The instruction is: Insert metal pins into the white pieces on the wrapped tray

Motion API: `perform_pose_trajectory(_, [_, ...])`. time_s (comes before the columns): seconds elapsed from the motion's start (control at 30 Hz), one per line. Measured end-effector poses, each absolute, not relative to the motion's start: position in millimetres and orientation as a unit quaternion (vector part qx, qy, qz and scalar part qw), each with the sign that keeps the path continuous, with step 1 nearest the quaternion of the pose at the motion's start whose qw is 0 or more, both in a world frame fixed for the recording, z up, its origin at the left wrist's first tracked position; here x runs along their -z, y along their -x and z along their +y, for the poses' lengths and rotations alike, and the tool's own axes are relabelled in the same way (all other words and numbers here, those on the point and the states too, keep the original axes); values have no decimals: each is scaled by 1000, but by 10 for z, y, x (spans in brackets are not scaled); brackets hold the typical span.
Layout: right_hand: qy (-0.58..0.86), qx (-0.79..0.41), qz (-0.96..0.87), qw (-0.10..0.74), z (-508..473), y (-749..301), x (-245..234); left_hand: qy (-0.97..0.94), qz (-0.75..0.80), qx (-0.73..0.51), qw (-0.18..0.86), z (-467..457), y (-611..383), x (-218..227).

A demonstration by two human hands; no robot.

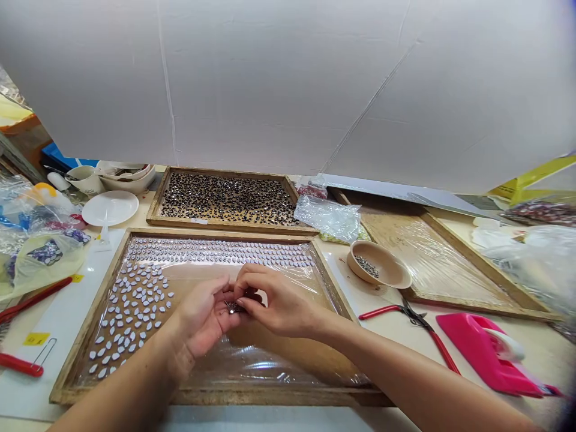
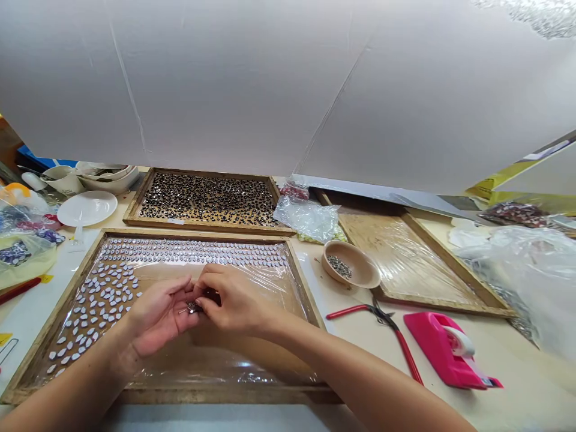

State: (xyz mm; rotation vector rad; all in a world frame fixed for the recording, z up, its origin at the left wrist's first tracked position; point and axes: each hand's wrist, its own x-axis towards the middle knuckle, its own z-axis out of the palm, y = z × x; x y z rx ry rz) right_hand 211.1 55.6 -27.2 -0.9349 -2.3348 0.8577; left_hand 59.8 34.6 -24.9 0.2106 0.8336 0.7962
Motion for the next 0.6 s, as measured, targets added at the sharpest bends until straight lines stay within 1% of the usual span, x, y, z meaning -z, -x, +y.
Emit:
perform_pose_trajectory(0.13, [363, -342, -823, 273, 591, -2156, 256, -143, 406, -368, 824, 354, -583, 242])
perform_pose_trajectory(0.27, [364, -329, -818, 300, 619, -2200, 252, -189, 407, -359, 819, 351, -579, 249])
perform_pose_trajectory(0.6, [369, -304, -826, 300, 572, -2210, 282, -242, 402, -339, 816, 311, -598, 307])
